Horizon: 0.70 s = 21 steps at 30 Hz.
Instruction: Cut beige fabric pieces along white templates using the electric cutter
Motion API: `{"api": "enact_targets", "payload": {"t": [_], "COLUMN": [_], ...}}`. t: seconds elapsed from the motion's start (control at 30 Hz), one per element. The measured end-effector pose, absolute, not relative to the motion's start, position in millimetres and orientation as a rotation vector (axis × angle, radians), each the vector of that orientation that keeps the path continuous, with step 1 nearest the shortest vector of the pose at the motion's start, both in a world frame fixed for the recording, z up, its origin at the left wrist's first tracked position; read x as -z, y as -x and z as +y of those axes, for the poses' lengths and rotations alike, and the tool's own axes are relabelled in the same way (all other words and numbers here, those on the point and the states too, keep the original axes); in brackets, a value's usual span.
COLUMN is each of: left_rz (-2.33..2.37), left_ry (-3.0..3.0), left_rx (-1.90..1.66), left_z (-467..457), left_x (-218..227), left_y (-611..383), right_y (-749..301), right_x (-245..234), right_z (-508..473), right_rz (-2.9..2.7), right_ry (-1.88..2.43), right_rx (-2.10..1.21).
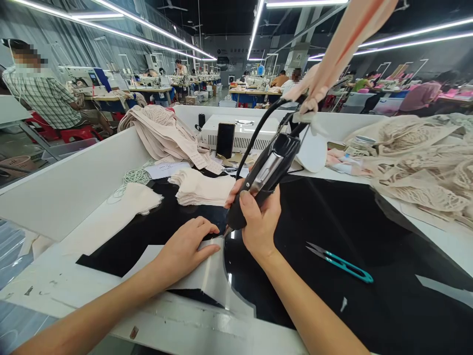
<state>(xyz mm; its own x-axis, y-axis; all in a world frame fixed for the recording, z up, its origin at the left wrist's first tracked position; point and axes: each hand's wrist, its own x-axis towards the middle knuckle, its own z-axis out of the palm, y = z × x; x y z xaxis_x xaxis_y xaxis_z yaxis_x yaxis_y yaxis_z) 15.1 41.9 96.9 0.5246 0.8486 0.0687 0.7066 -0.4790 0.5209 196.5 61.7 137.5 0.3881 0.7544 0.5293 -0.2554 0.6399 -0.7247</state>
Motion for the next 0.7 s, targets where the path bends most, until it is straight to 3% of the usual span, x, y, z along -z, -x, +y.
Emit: {"api": "enact_targets", "payload": {"t": [0.7], "left_rz": [1.254], "left_ry": [-2.295], "left_rx": [-0.455], "left_z": [41.7], "left_x": [-100.4], "left_y": [-14.4], "right_y": [-197.6], "right_x": [-135.7], "right_z": [61.7], "right_rz": [-0.985], "right_ry": [0.595], "right_rx": [-0.695]}}
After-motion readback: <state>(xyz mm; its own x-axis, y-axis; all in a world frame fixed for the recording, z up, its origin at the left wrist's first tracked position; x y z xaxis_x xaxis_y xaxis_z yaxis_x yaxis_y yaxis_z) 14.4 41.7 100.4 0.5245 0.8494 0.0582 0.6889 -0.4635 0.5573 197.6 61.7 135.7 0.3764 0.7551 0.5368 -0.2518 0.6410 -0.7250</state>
